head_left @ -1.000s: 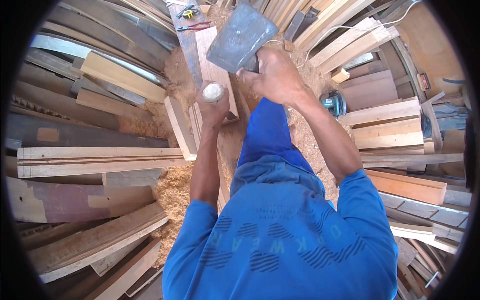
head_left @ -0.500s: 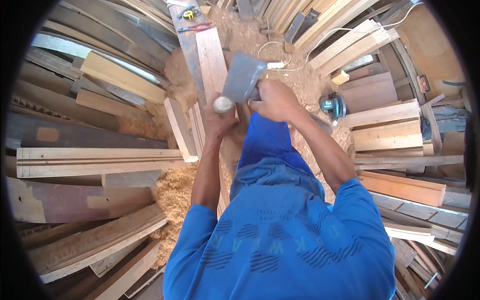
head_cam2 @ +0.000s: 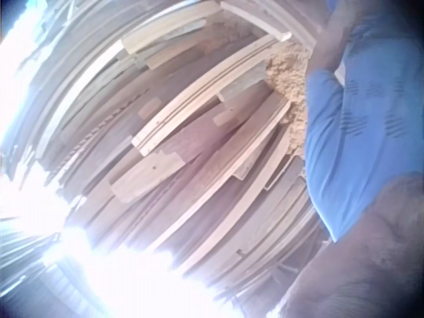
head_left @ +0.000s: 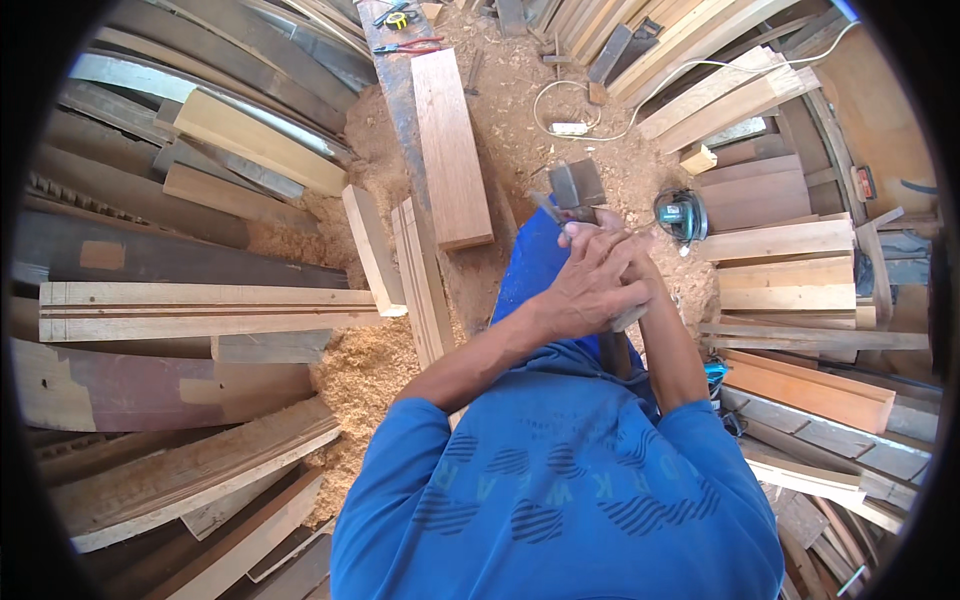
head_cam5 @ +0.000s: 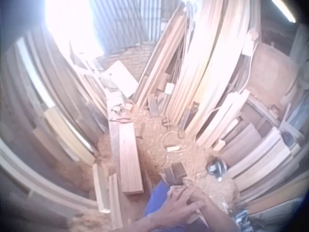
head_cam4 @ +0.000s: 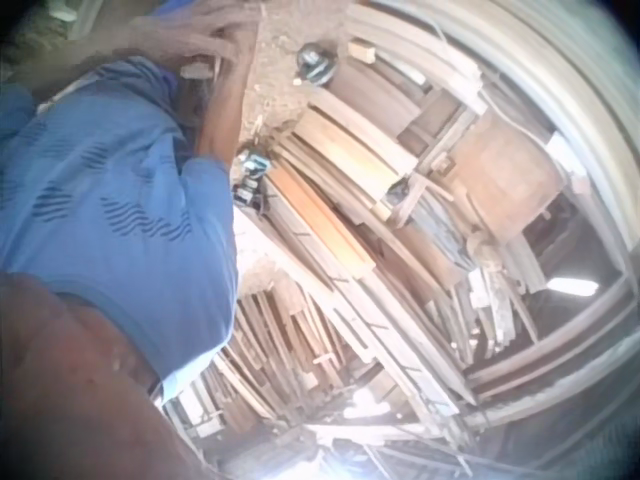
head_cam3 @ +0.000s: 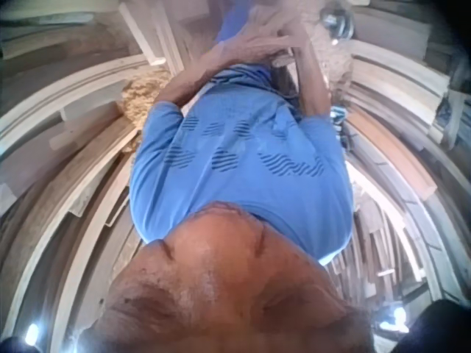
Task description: The person shapes a wooden block by carving it with a chisel and an axe, then turns and handles the block by hand.
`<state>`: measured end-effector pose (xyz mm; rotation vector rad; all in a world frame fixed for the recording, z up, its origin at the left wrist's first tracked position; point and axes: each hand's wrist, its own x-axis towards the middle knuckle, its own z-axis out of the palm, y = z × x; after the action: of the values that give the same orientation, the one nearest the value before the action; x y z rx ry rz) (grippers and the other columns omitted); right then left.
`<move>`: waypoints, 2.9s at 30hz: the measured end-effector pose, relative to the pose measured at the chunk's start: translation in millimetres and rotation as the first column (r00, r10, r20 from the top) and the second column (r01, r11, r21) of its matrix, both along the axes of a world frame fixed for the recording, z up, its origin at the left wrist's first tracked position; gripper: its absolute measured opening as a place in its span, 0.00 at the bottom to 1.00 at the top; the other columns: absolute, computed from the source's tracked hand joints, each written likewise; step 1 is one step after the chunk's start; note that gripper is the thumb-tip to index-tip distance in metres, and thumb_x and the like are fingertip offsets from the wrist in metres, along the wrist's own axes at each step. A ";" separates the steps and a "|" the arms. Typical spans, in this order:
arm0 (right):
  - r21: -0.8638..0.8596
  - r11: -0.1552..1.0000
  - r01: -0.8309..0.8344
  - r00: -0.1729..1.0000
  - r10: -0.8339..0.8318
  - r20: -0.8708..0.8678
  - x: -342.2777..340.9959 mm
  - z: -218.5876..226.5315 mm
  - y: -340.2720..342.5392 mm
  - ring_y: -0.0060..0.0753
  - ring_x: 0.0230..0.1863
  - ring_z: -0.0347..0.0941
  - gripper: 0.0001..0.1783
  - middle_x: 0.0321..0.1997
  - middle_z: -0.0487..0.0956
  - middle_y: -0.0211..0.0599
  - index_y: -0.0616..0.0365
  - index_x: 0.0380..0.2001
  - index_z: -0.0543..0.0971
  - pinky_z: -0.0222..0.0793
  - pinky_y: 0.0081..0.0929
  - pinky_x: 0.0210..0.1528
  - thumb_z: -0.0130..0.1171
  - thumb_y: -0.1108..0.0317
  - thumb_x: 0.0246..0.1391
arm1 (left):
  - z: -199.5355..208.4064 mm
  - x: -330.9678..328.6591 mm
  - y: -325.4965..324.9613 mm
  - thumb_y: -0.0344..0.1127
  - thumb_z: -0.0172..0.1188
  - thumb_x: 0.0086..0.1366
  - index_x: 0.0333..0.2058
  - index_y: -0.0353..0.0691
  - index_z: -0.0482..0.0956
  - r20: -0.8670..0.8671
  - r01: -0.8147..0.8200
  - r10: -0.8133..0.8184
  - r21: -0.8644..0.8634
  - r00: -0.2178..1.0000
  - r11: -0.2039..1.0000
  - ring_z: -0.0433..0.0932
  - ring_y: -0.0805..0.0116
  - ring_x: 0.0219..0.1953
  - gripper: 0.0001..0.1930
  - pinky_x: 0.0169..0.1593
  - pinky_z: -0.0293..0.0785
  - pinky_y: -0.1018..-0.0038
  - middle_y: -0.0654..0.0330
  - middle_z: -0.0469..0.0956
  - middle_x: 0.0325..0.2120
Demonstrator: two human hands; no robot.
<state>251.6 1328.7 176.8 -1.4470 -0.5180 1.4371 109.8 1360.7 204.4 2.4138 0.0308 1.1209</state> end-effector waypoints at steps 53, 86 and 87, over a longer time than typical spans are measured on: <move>-0.022 0.987 0.159 0.987 -0.159 0.024 59.5 -11.5 -31.3 0.21 0.32 0.72 0.24 0.30 0.78 0.32 0.61 0.43 0.76 0.69 0.24 0.34 0.67 0.54 0.51 | -112.6 -3.0 212.7 0.51 0.65 0.56 0.45 0.31 0.70 -0.871 -0.795 0.451 0.127 0.197 0.593 0.81 0.37 0.43 0.29 0.48 0.76 0.50 0.37 0.80 0.42; -0.098 0.986 0.136 0.983 -0.147 -0.114 93.8 -78.2 17.5 0.18 0.31 0.71 0.25 0.31 0.78 0.29 0.61 0.39 0.77 0.67 0.20 0.33 0.67 0.49 0.52 | -127.5 -16.2 272.9 0.39 0.77 0.55 0.52 0.44 0.72 -0.470 -0.427 0.028 -0.774 0.882 0.467 0.73 0.63 0.56 0.29 0.56 0.74 0.68 0.53 0.70 0.61; -0.101 0.986 0.134 0.982 -0.146 -0.118 93.8 -78.9 18.5 0.18 0.31 0.71 0.25 0.31 0.78 0.29 0.61 0.39 0.77 0.67 0.20 0.33 0.67 0.49 0.52 | -133.5 -20.2 271.2 0.39 0.77 0.55 0.52 0.44 0.72 -0.474 -0.431 0.028 -0.773 0.880 0.464 0.73 0.63 0.56 0.29 0.56 0.74 0.68 0.53 0.70 0.61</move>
<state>345.4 1347.2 97.9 -1.4260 -0.2686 1.4435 89.6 1631.9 70.8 1.6259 0.8961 0.4426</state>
